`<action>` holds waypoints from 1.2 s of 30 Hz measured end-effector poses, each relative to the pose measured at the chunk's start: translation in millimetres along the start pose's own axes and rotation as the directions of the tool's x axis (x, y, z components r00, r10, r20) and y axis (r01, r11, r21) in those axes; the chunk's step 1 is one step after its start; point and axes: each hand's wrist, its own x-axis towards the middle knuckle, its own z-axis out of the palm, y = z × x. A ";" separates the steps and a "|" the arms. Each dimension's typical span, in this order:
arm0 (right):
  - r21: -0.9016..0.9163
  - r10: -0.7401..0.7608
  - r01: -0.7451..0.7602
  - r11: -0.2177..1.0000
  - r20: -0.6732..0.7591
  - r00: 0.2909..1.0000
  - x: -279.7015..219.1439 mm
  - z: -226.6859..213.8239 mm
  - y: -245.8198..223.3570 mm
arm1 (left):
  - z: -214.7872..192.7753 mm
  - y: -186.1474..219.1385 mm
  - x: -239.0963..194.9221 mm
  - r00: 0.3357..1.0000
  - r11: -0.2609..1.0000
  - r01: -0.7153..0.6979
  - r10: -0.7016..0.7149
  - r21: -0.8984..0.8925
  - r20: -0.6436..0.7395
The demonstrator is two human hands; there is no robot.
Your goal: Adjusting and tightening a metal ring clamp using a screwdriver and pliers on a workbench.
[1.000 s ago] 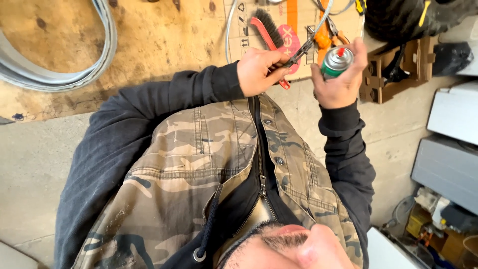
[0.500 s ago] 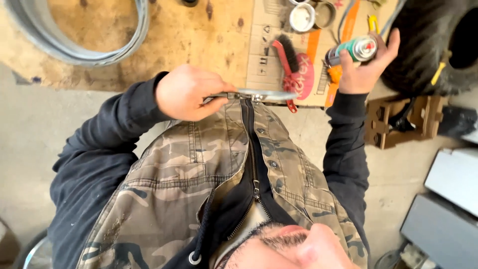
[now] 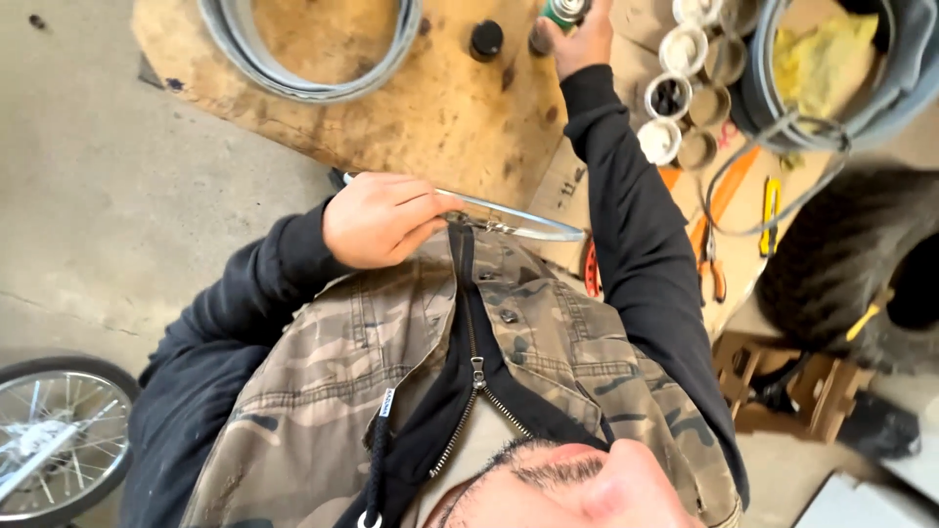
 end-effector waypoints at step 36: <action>-0.167 -0.080 0.041 0.985 -0.235 0.969 30.2 -5.7 -61.7 | 0.1 -4.9 -26.9 0.942 0.984 0.172 -0.176 -0.038 -0.287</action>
